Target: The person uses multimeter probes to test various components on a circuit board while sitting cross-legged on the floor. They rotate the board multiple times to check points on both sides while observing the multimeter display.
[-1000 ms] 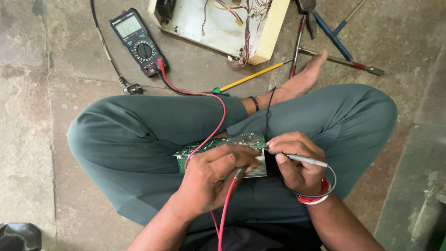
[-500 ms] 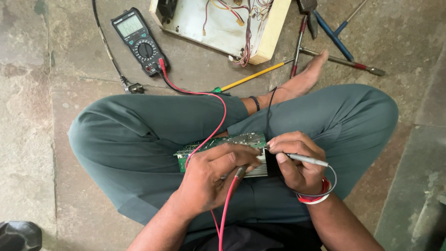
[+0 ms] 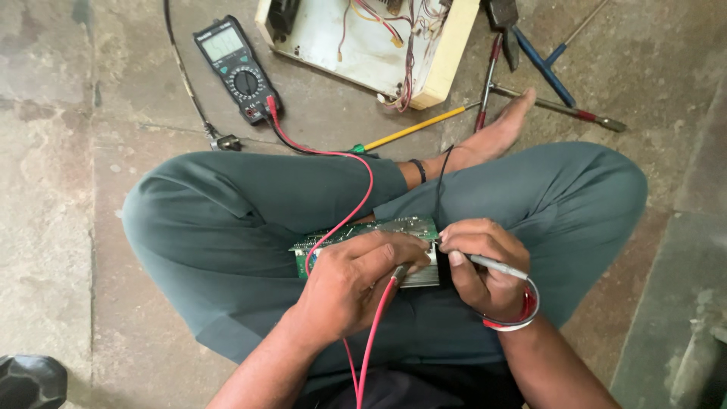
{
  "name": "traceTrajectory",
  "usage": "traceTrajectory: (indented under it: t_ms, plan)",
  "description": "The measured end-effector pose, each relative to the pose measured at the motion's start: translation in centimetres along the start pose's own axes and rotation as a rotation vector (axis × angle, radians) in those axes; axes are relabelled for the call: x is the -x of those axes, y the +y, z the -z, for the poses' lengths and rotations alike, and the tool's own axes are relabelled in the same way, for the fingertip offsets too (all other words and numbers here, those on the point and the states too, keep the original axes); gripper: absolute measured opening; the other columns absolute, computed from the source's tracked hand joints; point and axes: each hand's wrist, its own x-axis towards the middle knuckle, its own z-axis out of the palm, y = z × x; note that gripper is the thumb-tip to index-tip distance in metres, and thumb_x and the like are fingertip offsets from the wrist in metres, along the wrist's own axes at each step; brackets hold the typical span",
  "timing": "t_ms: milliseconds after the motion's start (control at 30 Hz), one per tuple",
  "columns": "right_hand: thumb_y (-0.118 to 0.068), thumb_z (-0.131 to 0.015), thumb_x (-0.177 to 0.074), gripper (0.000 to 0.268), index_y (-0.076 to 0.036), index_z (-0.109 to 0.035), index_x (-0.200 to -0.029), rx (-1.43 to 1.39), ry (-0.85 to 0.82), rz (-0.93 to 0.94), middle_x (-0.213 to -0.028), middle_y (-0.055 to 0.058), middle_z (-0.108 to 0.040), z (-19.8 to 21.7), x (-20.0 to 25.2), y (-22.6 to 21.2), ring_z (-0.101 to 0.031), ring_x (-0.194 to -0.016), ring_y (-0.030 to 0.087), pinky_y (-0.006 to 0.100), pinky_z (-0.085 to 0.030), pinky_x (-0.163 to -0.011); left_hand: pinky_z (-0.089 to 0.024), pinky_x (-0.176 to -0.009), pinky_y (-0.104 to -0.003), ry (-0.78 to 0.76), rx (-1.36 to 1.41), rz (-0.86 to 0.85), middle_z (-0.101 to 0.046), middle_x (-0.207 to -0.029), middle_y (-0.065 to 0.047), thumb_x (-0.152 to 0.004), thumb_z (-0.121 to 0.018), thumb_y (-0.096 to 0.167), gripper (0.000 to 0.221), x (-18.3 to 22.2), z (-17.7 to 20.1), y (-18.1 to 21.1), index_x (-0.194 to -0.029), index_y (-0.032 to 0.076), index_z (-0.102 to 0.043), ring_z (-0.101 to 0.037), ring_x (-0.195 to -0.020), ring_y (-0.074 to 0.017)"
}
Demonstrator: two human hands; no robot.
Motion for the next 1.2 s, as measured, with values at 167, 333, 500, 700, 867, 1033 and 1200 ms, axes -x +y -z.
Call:
traceTrajectory:
  t_ms: [167,333,500,700,867,1033,1200]
  plan:
    - [-0.004,-0.061,-0.094,0.003,-0.002,-0.063,-0.095,0.034,0.02,-0.028,-0.096,0.014,-0.071,-0.1,-0.1,-0.9,-0.072,-0.087,0.024,0.033,-0.058,-0.079,-0.06,-0.092,-0.037,-0.003,0.01,-0.018,-0.073,-0.114,-0.012,-0.085,-0.068,-0.006,0.028,0.1,0.5,0.4,-0.112,0.004,-0.069,-0.074,-0.108,-0.0307]
    - [-0.003,-0.06,-0.094,0.004,-0.001,-0.063,-0.096,0.013,0.045,-0.012,-0.095,0.014,-0.07,-0.6,-0.6,-0.9,-0.072,-0.09,0.027,0.035,-0.059,-0.084,-0.06,-0.092,-0.037,0.022,0.014,-0.025,-0.073,-0.115,-0.011,-0.089,-0.07,-0.004,0.025,0.1,0.7,0.3,-0.112,0.005,-0.068,-0.073,-0.11,-0.0303]
    - [-0.003,-0.058,-0.094,0.007,0.001,-0.063,-0.096,-0.029,0.02,-0.027,-0.094,0.014,-0.07,-0.3,-0.8,-1.2,-0.075,-0.095,0.029,0.036,-0.06,-0.085,-0.059,-0.087,-0.037,0.029,0.014,-0.022,-0.072,-0.113,-0.01,-0.089,-0.07,-0.004,0.025,-0.4,1.1,0.6,-0.112,0.006,-0.066,-0.074,-0.104,-0.0303]
    - [-0.004,-0.06,-0.092,0.008,0.002,-0.064,-0.095,-0.072,0.017,-0.062,-0.094,0.015,-0.071,-0.2,-0.6,0.1,-0.077,-0.093,0.029,0.036,-0.062,-0.08,-0.059,-0.082,-0.038,-0.015,0.02,0.012,-0.071,-0.112,-0.011,-0.086,-0.07,-0.004,0.028,-1.3,1.5,0.3,-0.112,0.006,-0.065,-0.073,-0.099,-0.0312]
    - [-0.005,-0.06,-0.092,0.009,0.002,-0.065,-0.095,-0.131,0.012,-0.067,-0.094,0.016,-0.071,-0.1,-0.1,1.4,-0.077,-0.093,0.029,0.037,-0.063,-0.082,-0.058,-0.077,-0.039,-0.036,-0.024,0.035,-0.071,-0.11,-0.011,-0.084,-0.071,-0.002,0.03,-1.7,1.3,-0.5,-0.113,0.007,-0.066,-0.073,-0.094,-0.0322]
    - [-0.006,-0.061,-0.091,0.009,0.001,-0.065,-0.093,-0.17,-0.019,-0.074,-0.094,0.016,-0.072,0.2,-0.1,2.0,-0.077,-0.094,0.029,0.037,-0.063,-0.082,-0.058,-0.078,-0.039,-0.039,-0.037,0.042,-0.071,-0.11,-0.01,-0.087,-0.072,0.001,0.03,-1.8,1.1,-1.0,-0.116,0.008,-0.067,-0.073,-0.093,-0.0315]
    - [-0.007,-0.061,-0.091,0.01,0.001,-0.065,-0.093,-0.174,-0.012,-0.054,-0.095,0.015,-0.071,0.0,-0.4,2.2,-0.077,-0.093,0.027,0.035,-0.063,-0.082,-0.058,-0.077,-0.041,-0.067,-0.05,0.035,-0.07,-0.109,-0.011,-0.086,-0.072,0.001,0.032,-1.6,1.4,-1.6,-0.117,0.007,-0.067,-0.072,-0.092,-0.0326]
